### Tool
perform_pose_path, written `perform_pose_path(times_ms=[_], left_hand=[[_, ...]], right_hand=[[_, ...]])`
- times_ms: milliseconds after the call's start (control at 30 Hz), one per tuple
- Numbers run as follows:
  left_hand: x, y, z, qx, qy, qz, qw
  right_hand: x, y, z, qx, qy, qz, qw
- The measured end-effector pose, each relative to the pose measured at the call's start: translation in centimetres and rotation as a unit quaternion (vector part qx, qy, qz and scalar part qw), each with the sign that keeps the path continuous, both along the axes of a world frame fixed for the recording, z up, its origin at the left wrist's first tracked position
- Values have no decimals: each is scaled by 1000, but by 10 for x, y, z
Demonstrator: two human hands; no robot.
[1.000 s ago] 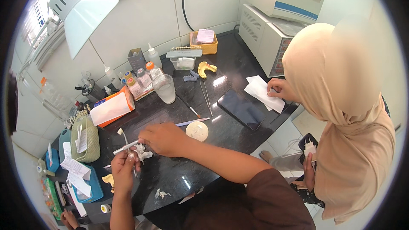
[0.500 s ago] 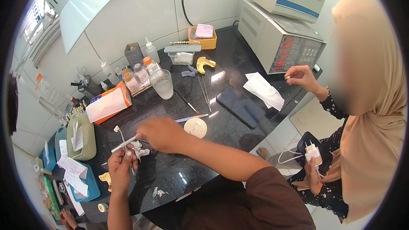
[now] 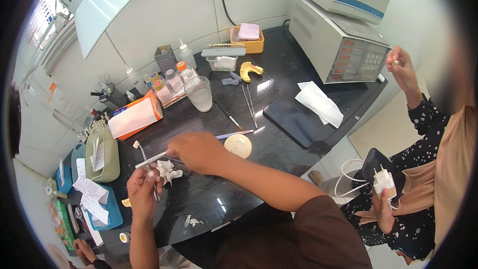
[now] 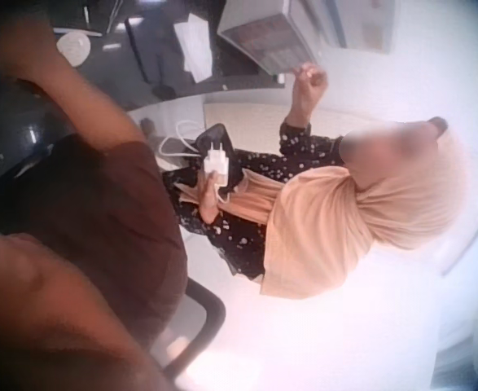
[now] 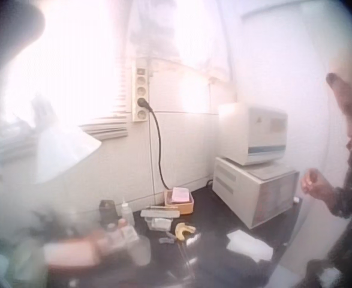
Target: The person uses a fine brush to apply a white substance to a small dental model held in their left hand. They repeatedly dip the brush into a small container and carefully paint the model's surface. A second person is visible in the background, occasionally interacting with items on the table.
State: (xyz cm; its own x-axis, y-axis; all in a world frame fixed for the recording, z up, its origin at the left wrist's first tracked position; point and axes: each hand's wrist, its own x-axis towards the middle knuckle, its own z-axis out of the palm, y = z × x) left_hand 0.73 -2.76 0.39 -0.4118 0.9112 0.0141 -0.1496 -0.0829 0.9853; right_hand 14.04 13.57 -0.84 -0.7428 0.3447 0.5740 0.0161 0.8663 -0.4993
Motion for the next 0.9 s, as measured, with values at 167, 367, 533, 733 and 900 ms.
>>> perform_pose_path(times_ms=[167,367,533,733,900], left_hand=[[6,3,-5,-27,16,-19,999],[5,1,-5,-15,-1,-10,1000],[-2,-1,-8,7,-9,-9,1000],[1,2,-10,4,32,0,999],[3,0,-10,36,-12,11,999]], right_hand=[[-3,-6,-2,3,2,21,1000],[-2,-3,0,-7,-4,4,1000],[-2,-4,0,-16,-36,-2,999],[-3,-4,-13,14,5,15,1000],[1,-1,-10,13,-46,-12,999]])
